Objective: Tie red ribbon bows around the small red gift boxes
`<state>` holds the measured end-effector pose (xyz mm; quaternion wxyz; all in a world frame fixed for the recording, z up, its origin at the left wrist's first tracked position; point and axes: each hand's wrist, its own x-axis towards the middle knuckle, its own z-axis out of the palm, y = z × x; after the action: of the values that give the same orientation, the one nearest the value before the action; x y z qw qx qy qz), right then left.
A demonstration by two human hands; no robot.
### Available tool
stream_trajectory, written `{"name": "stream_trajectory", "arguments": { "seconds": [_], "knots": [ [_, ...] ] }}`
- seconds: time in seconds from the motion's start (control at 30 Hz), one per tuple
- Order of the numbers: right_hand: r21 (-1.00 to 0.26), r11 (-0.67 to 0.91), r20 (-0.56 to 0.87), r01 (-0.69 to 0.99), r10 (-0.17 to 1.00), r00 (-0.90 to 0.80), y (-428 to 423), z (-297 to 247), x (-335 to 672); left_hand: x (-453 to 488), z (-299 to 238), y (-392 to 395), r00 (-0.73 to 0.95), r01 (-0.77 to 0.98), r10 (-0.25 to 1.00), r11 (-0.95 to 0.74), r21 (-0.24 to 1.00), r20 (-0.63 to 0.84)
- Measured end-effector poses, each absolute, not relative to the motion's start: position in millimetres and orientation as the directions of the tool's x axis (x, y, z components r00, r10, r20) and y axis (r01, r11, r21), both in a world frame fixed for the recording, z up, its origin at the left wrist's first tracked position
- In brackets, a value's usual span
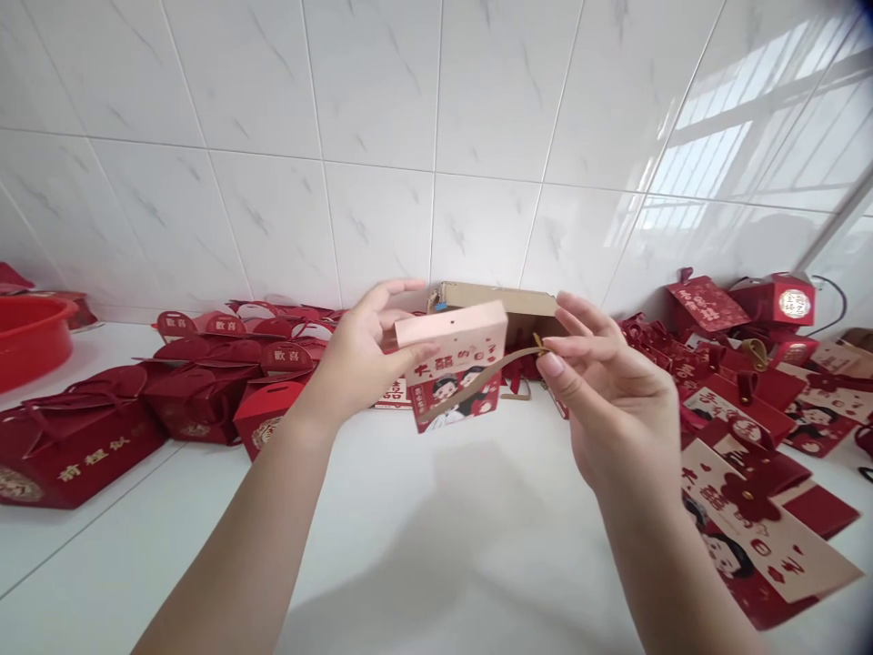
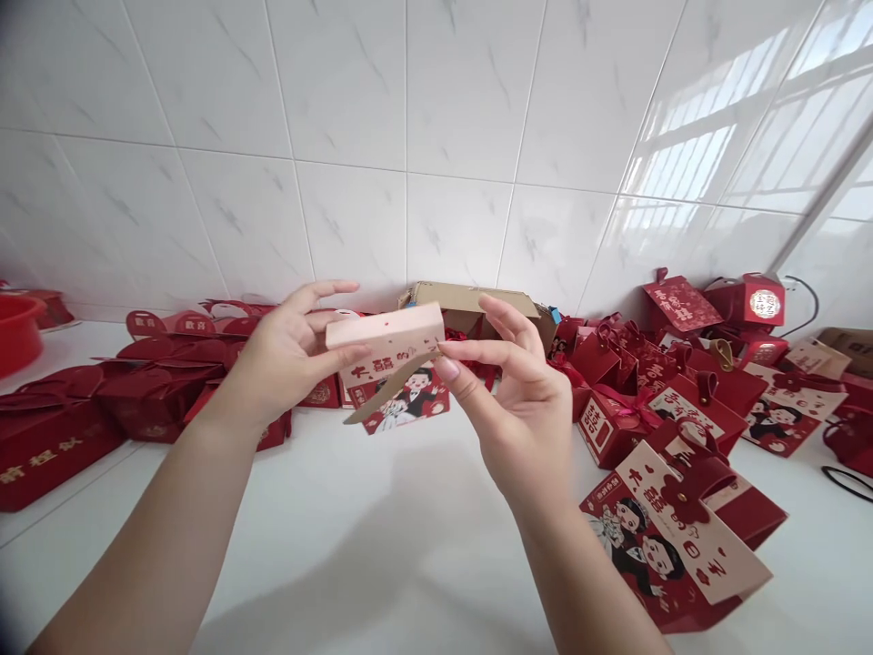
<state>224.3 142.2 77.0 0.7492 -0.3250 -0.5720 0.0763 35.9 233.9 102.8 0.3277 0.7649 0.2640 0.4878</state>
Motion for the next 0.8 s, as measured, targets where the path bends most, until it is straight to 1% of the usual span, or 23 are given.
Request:
{"name": "stream_trajectory", "arguments": {
  "seconds": [0.1, 0.17, 0.4, 0.47, 0.6, 0.8],
  "knots": [
    [-0.573, 0.790, 0.807, 0.218, 0.498, 0.318, 148, 73, 221, 42, 108, 211, 0.299, -0.079, 0.634, -0.728, 0.681, 0.713],
    [-0.556, 0.807, 0.816, 0.198, 0.484, 0.318, 150, 70, 216, 47, 107, 198, 0.251, -0.114, 0.585, -0.773, 0.624, 0.771],
    [-0.501, 0.809, 0.845, 0.306, 0.383, 0.373, 142, 70, 209, 65, 98, 188, 0.134, -0.069, 0.476, -0.870, 0.487, 0.869],
    [-0.505, 0.802, 0.847, 0.318, 0.388, 0.364, 140, 71, 209, 68, 96, 189, 0.127, -0.057, 0.466, -0.878, 0.475, 0.876],
    [-0.543, 0.771, 0.831, 0.333, 0.438, 0.343, 139, 72, 209, 71, 94, 188, 0.176, -0.061, 0.470, -0.872, 0.486, 0.865],
    [-0.559, 0.762, 0.822, 0.326, 0.459, 0.337, 139, 70, 206, 72, 92, 189, 0.225, 0.006, 0.388, -0.918, 0.397, 0.894]
  ]
}}
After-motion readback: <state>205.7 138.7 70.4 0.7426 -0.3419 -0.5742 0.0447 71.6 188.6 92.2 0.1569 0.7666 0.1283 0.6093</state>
